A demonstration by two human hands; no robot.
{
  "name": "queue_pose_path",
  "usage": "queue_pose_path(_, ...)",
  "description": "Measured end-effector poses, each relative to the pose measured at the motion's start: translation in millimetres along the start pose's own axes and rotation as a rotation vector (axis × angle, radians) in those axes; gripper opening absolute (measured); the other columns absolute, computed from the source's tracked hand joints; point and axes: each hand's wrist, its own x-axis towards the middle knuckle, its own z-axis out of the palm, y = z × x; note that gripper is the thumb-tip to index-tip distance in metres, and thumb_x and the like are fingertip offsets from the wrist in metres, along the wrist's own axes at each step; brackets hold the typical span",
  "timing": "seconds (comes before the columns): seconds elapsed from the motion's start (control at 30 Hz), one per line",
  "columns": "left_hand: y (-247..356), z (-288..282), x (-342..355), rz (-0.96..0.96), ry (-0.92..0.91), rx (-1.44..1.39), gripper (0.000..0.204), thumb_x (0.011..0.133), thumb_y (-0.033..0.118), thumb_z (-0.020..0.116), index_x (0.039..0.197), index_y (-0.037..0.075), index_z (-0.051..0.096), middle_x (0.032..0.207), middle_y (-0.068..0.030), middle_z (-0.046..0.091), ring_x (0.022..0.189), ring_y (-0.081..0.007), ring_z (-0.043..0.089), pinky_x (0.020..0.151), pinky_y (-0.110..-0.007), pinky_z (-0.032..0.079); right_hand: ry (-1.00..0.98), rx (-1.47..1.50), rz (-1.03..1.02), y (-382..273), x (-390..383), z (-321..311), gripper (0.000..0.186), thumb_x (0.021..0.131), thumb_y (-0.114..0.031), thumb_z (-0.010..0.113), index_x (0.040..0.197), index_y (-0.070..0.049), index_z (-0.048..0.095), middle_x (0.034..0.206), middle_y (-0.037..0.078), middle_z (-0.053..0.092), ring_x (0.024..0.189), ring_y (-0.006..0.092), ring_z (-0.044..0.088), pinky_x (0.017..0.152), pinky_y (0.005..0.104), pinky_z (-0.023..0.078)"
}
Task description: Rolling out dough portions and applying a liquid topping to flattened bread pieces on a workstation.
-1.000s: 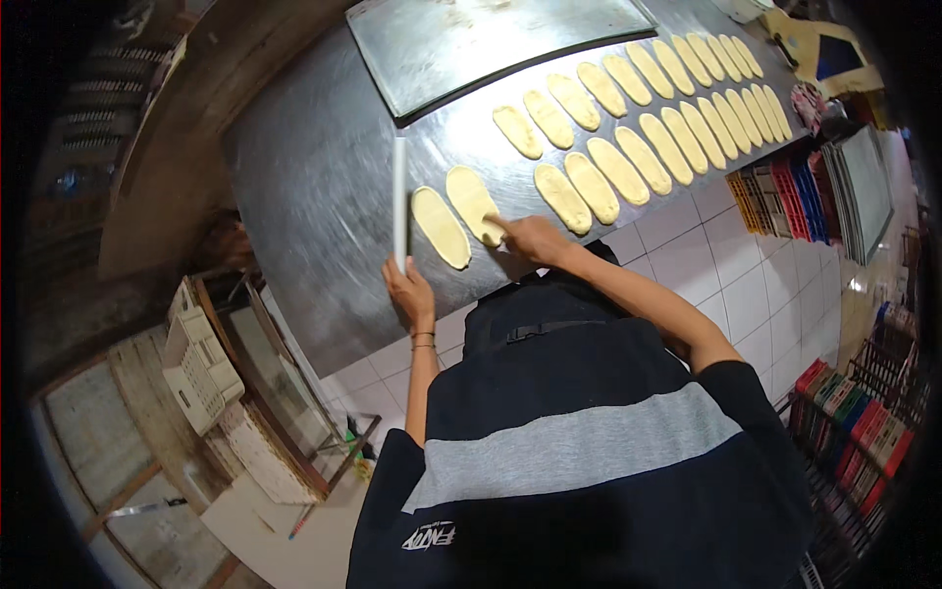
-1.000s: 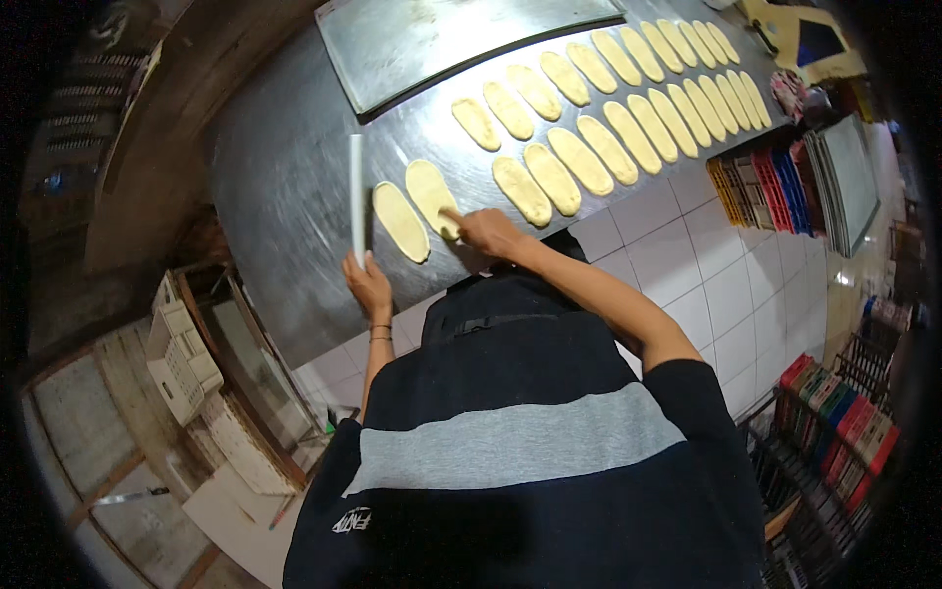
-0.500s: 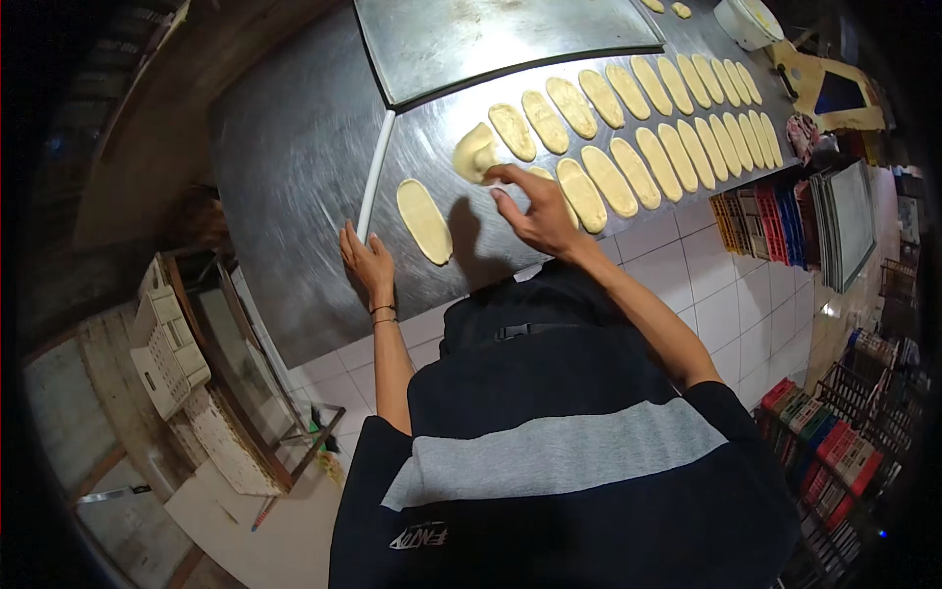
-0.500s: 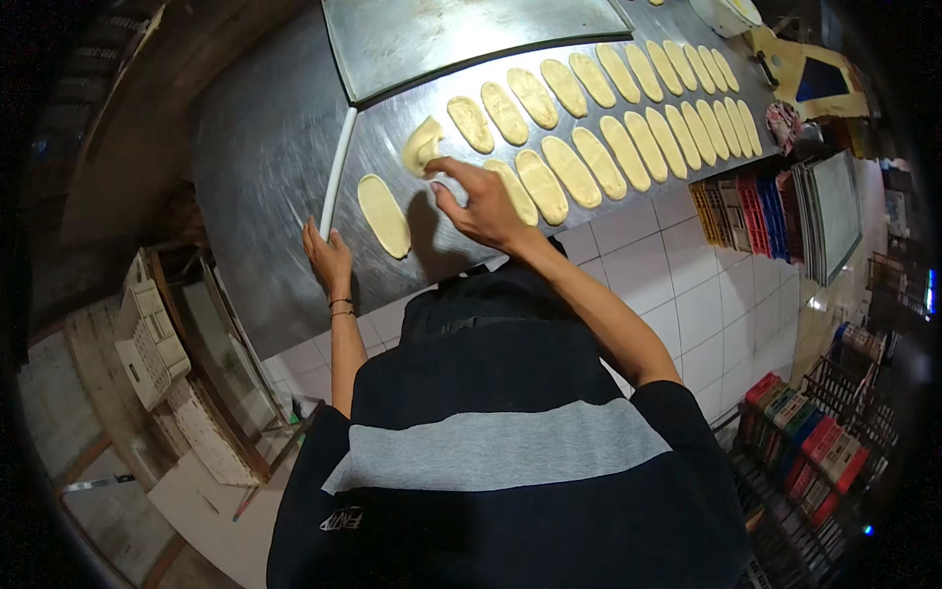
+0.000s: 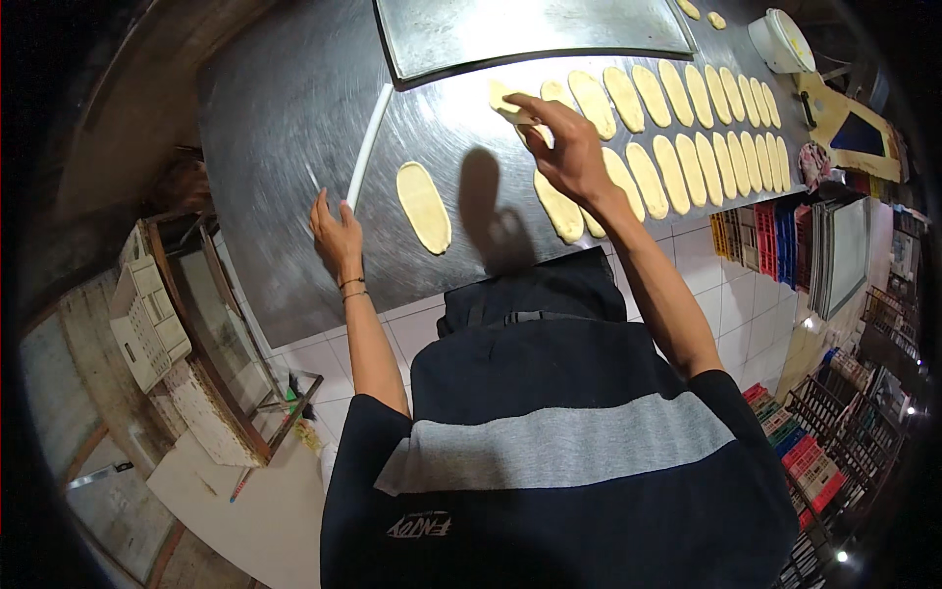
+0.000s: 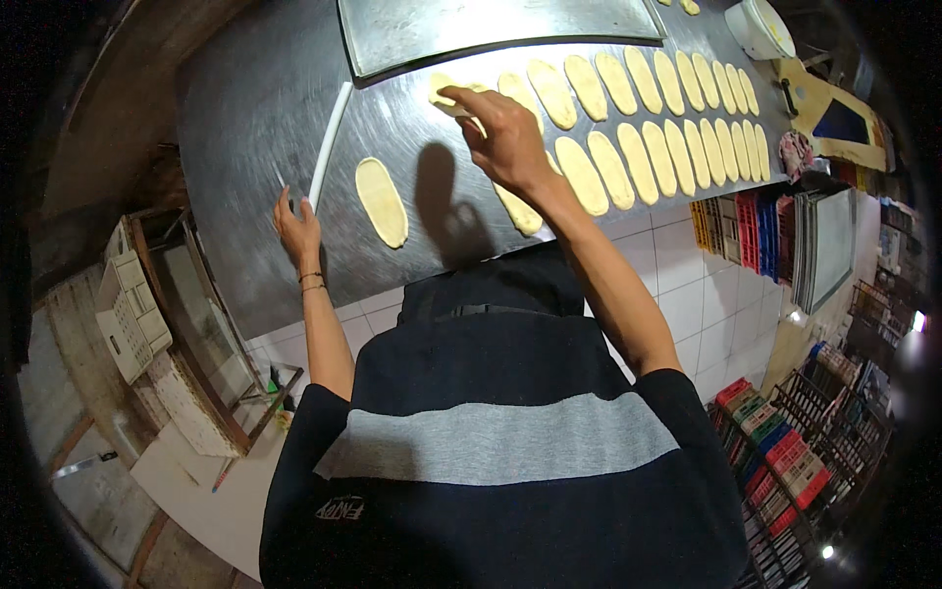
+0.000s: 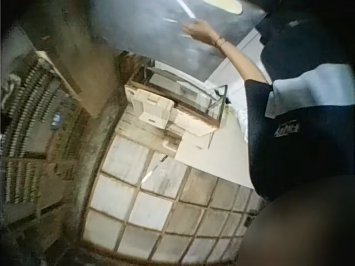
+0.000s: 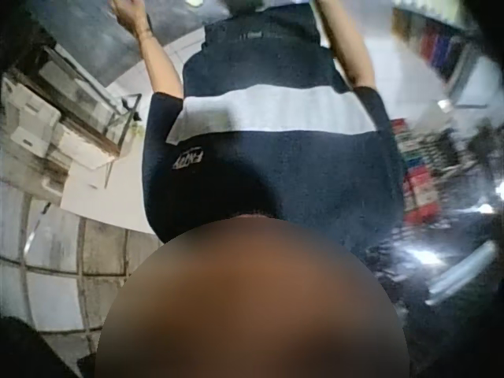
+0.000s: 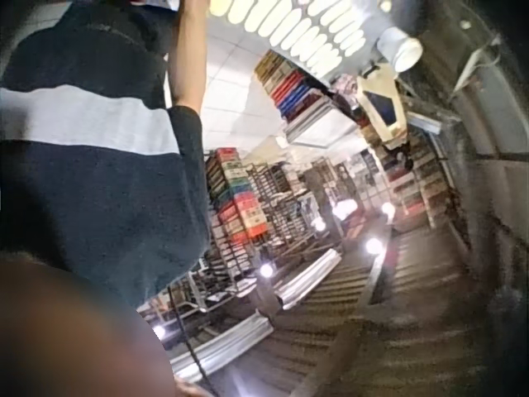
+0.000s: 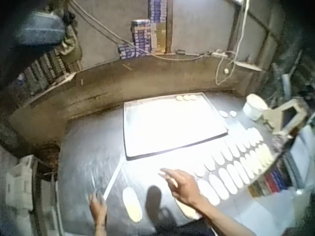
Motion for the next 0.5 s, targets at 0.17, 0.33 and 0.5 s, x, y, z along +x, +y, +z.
queue_pose_path(0.17,53.3,14.3,22.6,0.195,0.053,-0.168,0.039,0.096,0.014,0.06,0.133,0.002,0.06,0.133,-0.0185,0.062,0.128,-0.037,0.055,0.103,-0.045,0.049,-0.223,-0.081,0.077,84.2,-39.9,81.1,0.028,0.076,0.006,0.066,0.102,-0.002,0.071,0.097,0.015,0.071,0.095,0.0359,0.067,0.083,0.0423,0.054)
queue_pose_path(0.33,142.5,35.9,-10.1,0.421,-0.379,-0.52,0.04,0.102,0.013,0.053,0.139,-0.001,0.057,0.138,-0.0239,0.061,0.134,-0.0392,0.053,0.116,-0.046,0.037,-0.254,-0.011,0.142,74.9,-89.0,91.4,0.022,0.078,0.004,0.064,0.098,0.0,0.071,0.095,0.02,0.069,0.1,0.0391,0.064,0.085,0.0438,0.052)
queue_pose_path(0.5,147.2,55.9,-8.2,0.876,-0.513,-0.216,0.048,0.108,0.028,0.044,0.146,-0.002,0.05,0.15,-0.0206,0.052,0.145,-0.0361,0.043,0.123,-0.047,0.028,-0.159,0.14,0.212,18.8,-91.8,91.9,0.028,0.073,0.009,0.065,0.1,0.002,0.067,0.096,0.019,0.064,0.097,0.0391,0.061,0.085,0.0434,0.05)
